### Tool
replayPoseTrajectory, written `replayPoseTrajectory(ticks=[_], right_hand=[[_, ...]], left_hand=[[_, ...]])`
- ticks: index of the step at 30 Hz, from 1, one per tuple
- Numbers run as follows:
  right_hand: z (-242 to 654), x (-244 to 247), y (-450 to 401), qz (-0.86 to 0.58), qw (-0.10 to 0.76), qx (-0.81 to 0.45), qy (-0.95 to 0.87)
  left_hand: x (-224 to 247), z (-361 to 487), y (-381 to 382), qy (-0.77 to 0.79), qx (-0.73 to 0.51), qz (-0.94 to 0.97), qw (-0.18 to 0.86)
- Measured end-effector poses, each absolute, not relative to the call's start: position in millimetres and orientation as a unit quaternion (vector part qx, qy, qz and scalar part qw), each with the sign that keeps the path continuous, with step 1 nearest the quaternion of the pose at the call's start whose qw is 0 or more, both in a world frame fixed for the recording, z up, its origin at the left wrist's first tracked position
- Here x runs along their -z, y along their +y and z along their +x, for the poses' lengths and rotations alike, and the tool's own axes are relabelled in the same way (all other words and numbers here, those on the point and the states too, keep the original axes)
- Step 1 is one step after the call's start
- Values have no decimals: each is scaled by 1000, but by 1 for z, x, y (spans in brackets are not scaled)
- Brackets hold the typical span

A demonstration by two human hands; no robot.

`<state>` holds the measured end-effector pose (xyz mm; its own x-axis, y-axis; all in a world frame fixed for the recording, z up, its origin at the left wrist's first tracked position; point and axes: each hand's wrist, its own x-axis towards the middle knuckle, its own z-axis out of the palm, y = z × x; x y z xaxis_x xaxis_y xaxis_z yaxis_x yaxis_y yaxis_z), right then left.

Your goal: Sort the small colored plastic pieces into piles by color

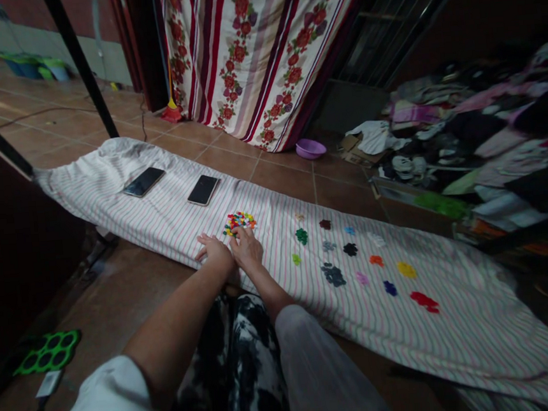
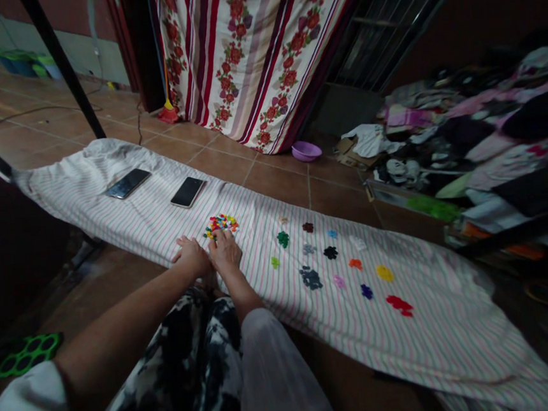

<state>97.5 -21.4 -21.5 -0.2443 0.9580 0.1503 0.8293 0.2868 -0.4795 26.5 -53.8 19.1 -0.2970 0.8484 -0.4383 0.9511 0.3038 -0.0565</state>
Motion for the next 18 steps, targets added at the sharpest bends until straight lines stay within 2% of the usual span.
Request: replayPoseTrajectory(ticks=[7, 13, 18], right_hand=[[97, 22, -23, -582, 185, -135, -781], [97, 24, -21, -581, 224, -159, -767], [101, 26, -18, -565, 281, -185, -754]], left_hand=[[-14, 26, -52, 790, 150, 571, 163], [-19, 28, -50, 775, 222, 574, 143], [-26, 27, -51, 764, 209, 592, 153]])
